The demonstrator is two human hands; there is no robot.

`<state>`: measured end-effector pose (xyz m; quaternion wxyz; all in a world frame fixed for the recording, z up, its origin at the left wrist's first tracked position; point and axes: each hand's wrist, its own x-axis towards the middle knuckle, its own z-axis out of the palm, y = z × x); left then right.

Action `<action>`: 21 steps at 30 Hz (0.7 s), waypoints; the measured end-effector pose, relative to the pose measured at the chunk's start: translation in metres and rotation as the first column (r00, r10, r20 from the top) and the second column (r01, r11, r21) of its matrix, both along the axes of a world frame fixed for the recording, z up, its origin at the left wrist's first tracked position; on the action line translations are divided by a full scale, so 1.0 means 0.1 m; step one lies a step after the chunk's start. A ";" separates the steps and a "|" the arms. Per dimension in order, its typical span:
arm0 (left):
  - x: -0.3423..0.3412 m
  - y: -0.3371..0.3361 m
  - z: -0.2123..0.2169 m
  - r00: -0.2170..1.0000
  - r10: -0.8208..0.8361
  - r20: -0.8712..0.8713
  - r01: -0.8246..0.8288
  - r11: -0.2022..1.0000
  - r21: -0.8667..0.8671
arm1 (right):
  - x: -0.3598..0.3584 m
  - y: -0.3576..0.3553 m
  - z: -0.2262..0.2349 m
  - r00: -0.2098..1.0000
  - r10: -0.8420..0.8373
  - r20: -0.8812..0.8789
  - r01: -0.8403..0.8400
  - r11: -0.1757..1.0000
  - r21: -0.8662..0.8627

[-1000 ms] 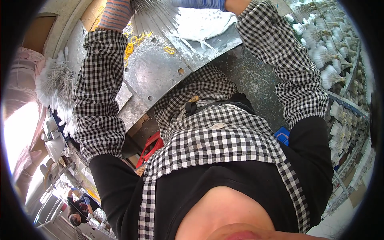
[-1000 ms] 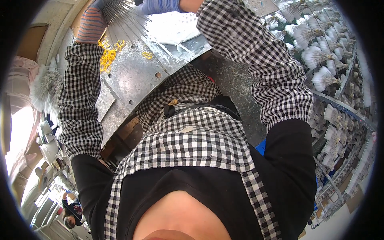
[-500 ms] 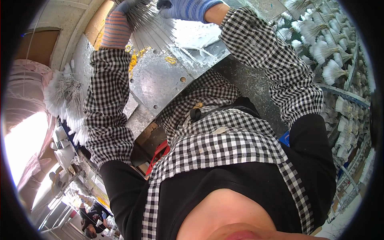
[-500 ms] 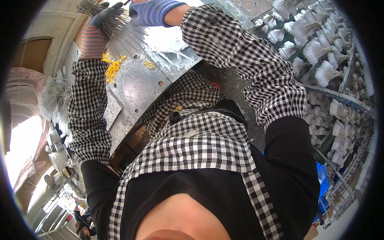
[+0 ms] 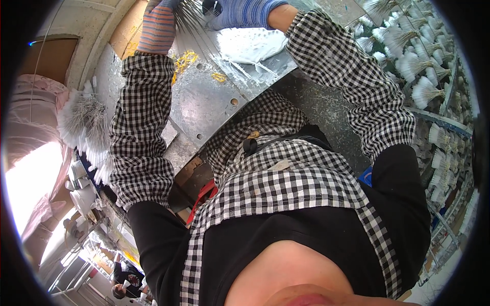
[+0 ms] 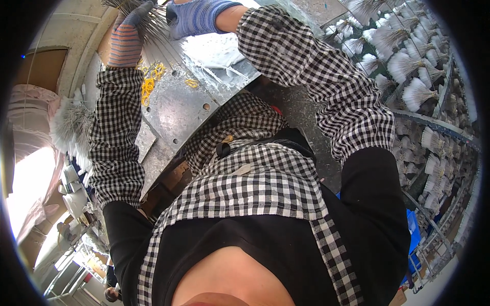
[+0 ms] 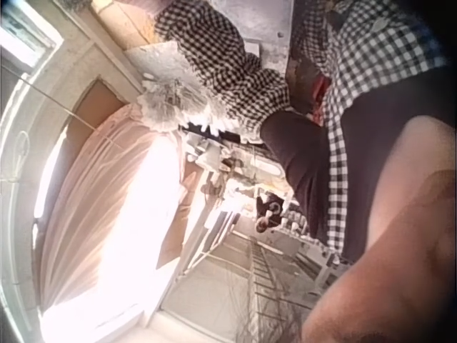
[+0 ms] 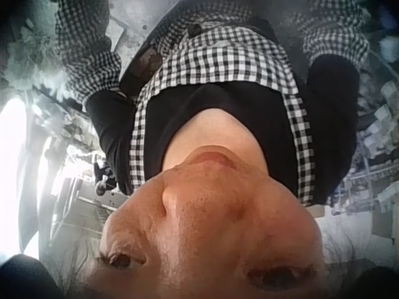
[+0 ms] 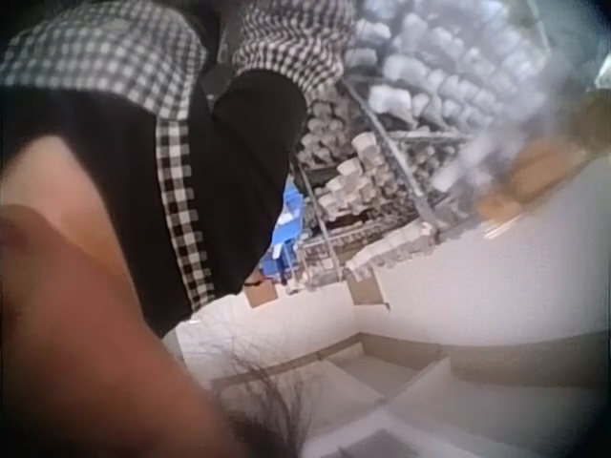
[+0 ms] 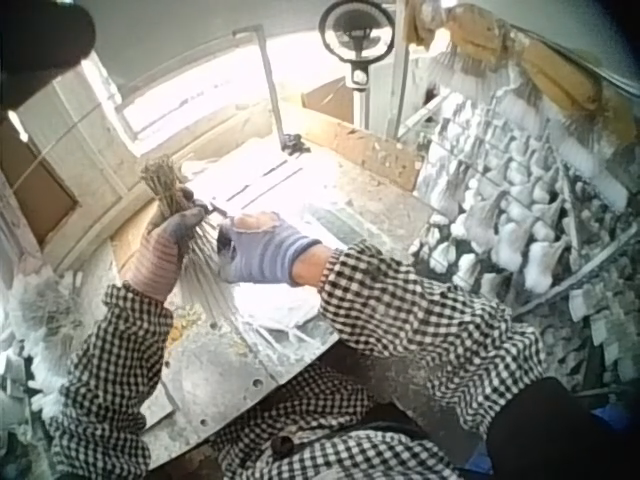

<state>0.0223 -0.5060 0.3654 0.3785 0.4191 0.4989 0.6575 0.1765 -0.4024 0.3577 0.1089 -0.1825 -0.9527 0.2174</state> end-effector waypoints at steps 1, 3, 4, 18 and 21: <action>-0.01 -0.01 -0.04 0.999 0.034 -0.001 -0.034 0.999 0.003 | -0.01 -0.01 -0.01 1.000 0.004 0.001 -0.004 1.000 -0.001; 0.10 0.07 -0.07 0.999 0.053 -0.012 -0.052 0.998 0.020 | 0.02 -0.01 0.00 0.996 -0.054 0.076 0.044 0.990 0.132; 0.12 0.08 -0.08 0.996 0.085 -0.028 -0.084 0.996 0.035 | 0.00 -0.01 -0.08 0.995 -0.059 0.077 0.049 0.990 0.130; 0.14 0.29 -0.17 0.981 0.192 0.012 -0.193 0.981 0.034 | 0.06 0.20 -0.23 0.969 0.004 -0.247 0.029 0.991 0.130; 0.18 0.28 -0.12 0.985 0.121 -0.124 -0.112 0.991 0.078 | 0.07 0.26 -0.24 0.979 0.025 -0.201 0.018 0.978 0.206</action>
